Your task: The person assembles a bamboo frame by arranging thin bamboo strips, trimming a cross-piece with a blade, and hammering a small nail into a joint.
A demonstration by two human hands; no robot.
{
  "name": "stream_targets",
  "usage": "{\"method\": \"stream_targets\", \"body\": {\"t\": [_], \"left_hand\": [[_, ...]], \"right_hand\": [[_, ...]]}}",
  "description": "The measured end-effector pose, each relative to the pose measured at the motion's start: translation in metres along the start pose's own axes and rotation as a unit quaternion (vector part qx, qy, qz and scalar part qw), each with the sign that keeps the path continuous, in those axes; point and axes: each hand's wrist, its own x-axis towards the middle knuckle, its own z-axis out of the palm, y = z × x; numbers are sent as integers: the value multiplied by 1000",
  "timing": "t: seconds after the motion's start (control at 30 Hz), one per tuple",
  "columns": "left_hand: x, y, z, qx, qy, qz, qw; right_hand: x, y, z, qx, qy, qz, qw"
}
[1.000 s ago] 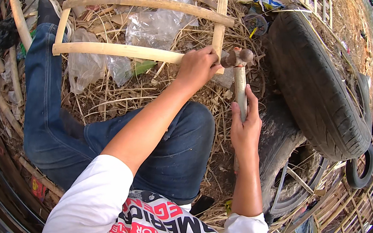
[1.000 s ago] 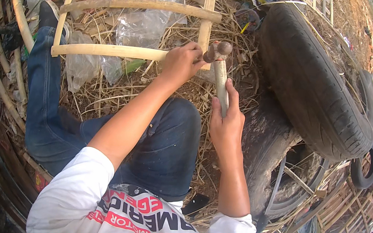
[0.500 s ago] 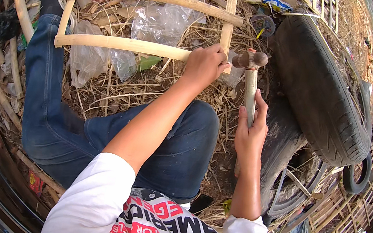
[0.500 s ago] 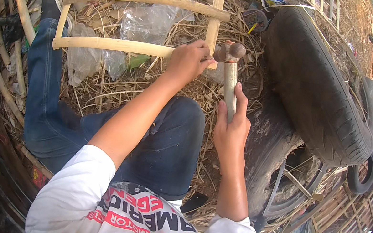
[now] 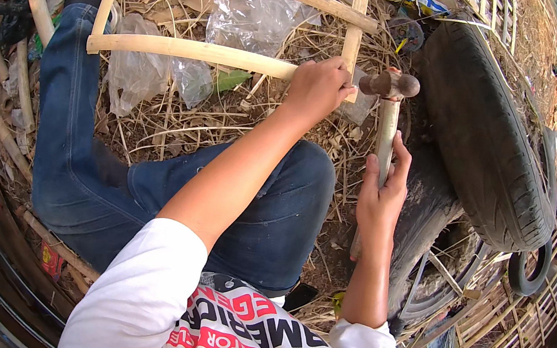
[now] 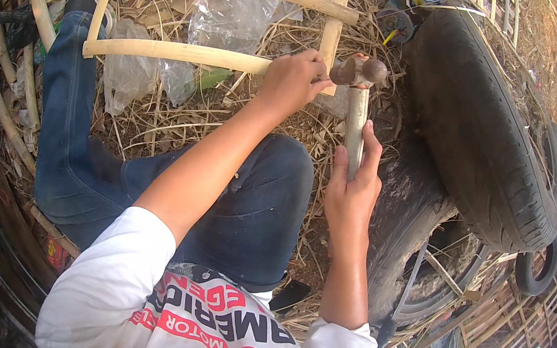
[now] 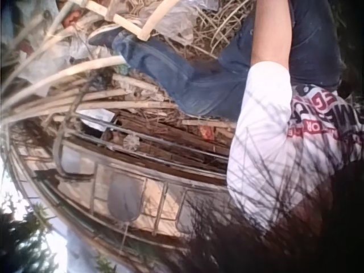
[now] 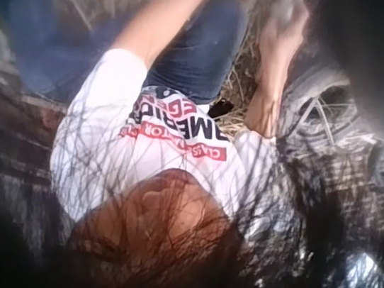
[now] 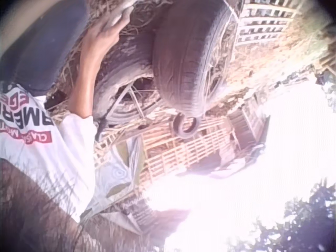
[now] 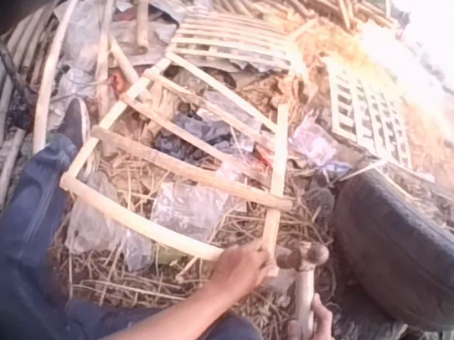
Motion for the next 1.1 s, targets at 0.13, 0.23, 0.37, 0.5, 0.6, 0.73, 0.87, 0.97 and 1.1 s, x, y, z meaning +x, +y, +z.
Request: {"method": "stream_targets", "body": {"t": [0.13,0.23,0.37,0.5,0.6,0.73,0.87,0.97,1.1], "left_hand": [[1,0,1,10,7,7,1000],[4,-1,3,-5,16,6,1000],[4,-6,1,27,18,-3,999],[2,-2,7,10,5,10,1000],[8,-6,3,29,18,9,999],[4,-3,6,13,16,18,1000],[-4,-6,2,18,5,-5,1000],[5,-3,4,21,20,19,999],[-2,-7,7,14,14,21,1000]], "right_hand": [[6,9,6,-22,-18,-6,1000],[5,8,-2,-1,24,-12,1000],[9,4,-1,-41,-35,-13,998],[-2,10,-1,-2,29,-39,999],[15,19,5,-44,1,-74,996],[5,21,0,-29,26,-51,998],[9,5,1,-39,-16,-13,999],[4,5,1,-23,23,-33,999],[2,3,-1,-47,-39,35,997]]}}
